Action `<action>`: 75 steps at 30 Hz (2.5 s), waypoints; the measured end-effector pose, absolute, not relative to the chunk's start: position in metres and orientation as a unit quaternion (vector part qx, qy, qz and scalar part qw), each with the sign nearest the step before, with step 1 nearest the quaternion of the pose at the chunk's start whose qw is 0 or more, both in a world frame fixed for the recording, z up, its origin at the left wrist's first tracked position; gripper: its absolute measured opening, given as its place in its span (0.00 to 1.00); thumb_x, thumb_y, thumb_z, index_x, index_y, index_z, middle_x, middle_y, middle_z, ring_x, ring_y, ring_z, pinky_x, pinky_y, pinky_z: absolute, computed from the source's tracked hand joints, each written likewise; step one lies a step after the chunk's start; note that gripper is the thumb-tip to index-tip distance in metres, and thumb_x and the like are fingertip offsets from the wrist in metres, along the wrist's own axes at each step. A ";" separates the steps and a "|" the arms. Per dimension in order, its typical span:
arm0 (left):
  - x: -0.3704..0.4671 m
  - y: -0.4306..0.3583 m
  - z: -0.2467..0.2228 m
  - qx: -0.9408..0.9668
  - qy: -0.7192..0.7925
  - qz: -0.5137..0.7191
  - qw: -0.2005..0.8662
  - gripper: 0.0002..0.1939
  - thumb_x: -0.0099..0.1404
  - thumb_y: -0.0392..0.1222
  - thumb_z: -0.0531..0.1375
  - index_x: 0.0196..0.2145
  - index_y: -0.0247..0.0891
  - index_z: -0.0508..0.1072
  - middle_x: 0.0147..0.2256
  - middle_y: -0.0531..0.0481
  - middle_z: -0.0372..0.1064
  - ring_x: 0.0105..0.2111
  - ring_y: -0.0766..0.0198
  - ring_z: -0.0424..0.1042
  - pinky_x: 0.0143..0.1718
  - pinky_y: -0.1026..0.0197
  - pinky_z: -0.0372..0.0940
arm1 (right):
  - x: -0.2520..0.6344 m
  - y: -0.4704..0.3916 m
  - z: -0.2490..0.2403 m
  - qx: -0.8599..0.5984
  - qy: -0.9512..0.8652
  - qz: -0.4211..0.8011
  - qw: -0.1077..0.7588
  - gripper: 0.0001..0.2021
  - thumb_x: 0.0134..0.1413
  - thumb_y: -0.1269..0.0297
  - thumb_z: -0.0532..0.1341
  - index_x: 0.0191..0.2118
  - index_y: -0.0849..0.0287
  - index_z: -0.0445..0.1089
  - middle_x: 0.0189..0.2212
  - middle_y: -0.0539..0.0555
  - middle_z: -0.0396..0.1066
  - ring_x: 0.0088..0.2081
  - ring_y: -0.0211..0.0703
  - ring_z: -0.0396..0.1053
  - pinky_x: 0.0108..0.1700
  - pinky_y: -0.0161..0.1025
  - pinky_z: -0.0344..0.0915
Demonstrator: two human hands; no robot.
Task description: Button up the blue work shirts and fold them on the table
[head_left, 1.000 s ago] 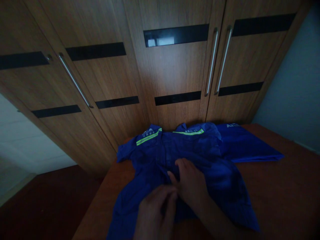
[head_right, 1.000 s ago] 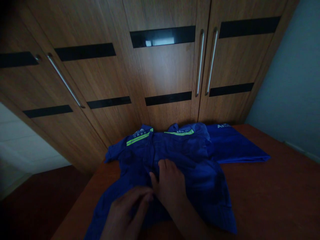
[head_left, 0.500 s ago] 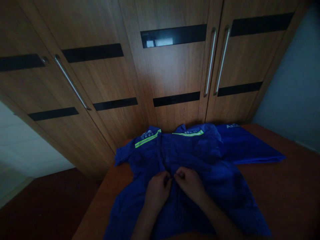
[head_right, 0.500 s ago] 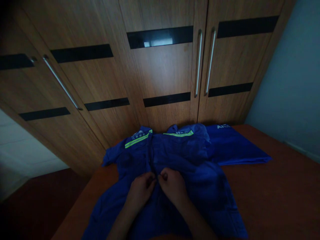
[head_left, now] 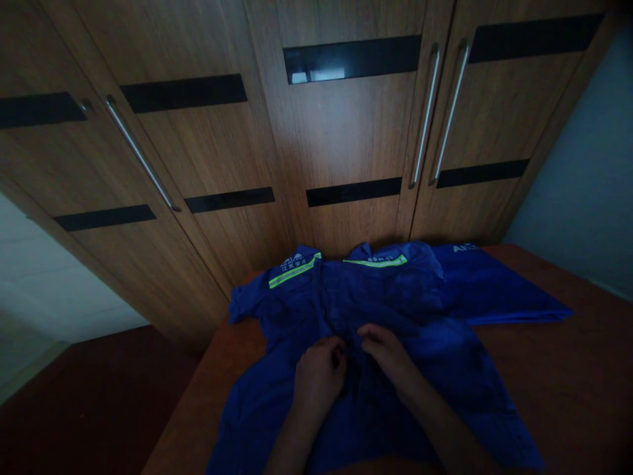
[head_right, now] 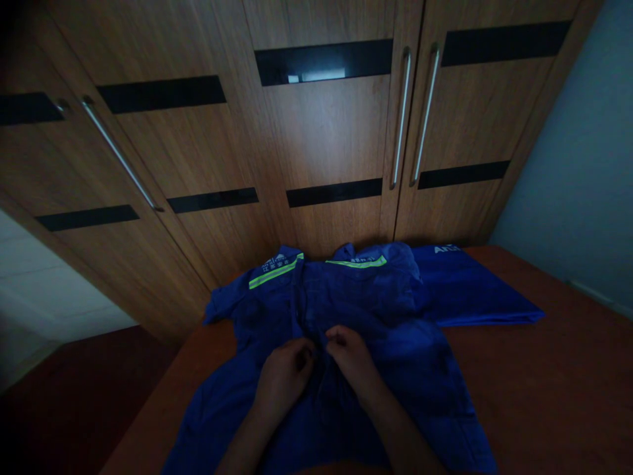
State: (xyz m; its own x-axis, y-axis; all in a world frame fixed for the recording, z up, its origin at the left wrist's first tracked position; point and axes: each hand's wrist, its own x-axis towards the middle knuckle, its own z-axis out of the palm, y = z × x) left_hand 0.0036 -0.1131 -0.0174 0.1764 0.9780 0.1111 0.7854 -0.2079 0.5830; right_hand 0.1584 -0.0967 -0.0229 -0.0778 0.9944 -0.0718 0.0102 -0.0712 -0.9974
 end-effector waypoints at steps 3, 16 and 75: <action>0.003 -0.112 -0.015 0.708 0.591 0.296 0.251 0.06 0.58 0.34 0.55 0.31 0.40 0.72 0.27 0.54 0.69 0.26 0.65 0.67 0.29 0.65 0.56 | 0.161 -0.100 -0.019 -0.488 -0.470 0.571 0.465 0.05 0.40 0.66 0.57 0.27 0.58 0.69 0.20 0.46 0.63 0.25 0.37 0.59 0.30 0.34 0.53; 0.008 -0.112 -0.007 0.496 0.518 0.458 0.525 0.13 0.54 0.47 0.63 0.30 0.37 0.67 0.24 0.52 0.71 0.16 0.72 0.60 0.17 0.70 0.50 | 0.164 -0.099 -0.024 -0.403 -0.330 0.669 0.530 0.13 0.39 0.59 0.69 0.34 0.57 0.76 0.27 0.50 0.73 0.31 0.40 0.68 0.36 0.37 0.62; 0.005 -0.111 -0.013 0.486 0.515 0.480 0.518 0.14 0.48 0.48 0.69 0.27 0.36 0.75 0.19 0.55 0.67 0.21 0.69 0.65 0.24 0.68 0.58 | 0.162 -0.102 -0.017 -0.444 -0.672 0.346 0.480 0.08 0.53 0.71 0.58 0.35 0.56 0.74 0.34 0.51 0.75 0.36 0.39 0.72 0.39 0.35 0.65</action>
State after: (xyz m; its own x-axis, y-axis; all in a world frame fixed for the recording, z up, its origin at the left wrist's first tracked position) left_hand 0.0054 -0.1113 -0.0126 0.0093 0.9978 -0.0658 0.0037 0.0658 0.9978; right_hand 0.1622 -0.1021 -0.0166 -0.1442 0.9301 0.3378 0.2648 0.3652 -0.8925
